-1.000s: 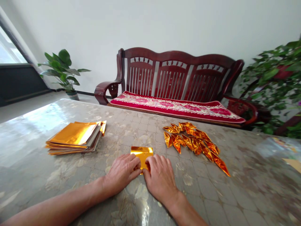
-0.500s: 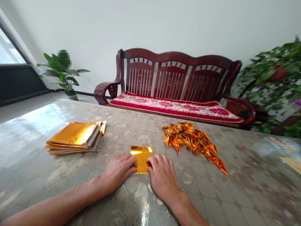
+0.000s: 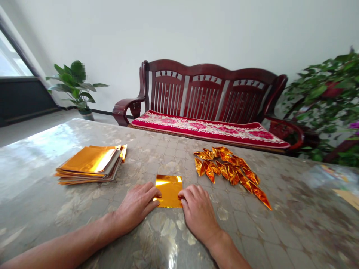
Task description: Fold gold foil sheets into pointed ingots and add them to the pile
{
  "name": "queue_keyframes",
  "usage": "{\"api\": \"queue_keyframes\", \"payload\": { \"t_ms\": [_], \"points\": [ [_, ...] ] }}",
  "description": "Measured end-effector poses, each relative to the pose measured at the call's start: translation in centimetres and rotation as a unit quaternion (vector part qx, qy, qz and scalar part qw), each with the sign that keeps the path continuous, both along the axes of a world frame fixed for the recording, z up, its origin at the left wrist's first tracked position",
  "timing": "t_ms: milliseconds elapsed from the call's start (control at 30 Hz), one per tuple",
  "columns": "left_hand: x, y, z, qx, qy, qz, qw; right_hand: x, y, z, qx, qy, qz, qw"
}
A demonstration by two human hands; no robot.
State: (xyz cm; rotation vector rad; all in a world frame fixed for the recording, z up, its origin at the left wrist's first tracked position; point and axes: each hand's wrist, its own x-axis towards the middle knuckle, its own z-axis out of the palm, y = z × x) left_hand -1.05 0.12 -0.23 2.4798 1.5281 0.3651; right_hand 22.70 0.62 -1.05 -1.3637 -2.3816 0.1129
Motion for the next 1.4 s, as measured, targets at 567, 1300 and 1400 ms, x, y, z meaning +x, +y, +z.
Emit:
{"api": "queue_keyframes", "payload": {
  "t_ms": [567,1300,1400],
  "points": [
    [-0.1,0.0,-0.3,-0.022,-0.123,0.020,0.992,-0.3,-0.3,0.4,-0.004,0.020,-0.046,0.999],
    [0.2,-0.2,-1.0,0.089,-0.149,-0.054,0.983,-0.9,-0.4,0.7,-0.048,0.234,0.081,0.968],
    [0.2,-0.2,-0.9,0.083,-0.150,-0.059,0.983,-1.0,-0.5,1.0,-0.053,0.250,0.100,0.962]
  ]
}}
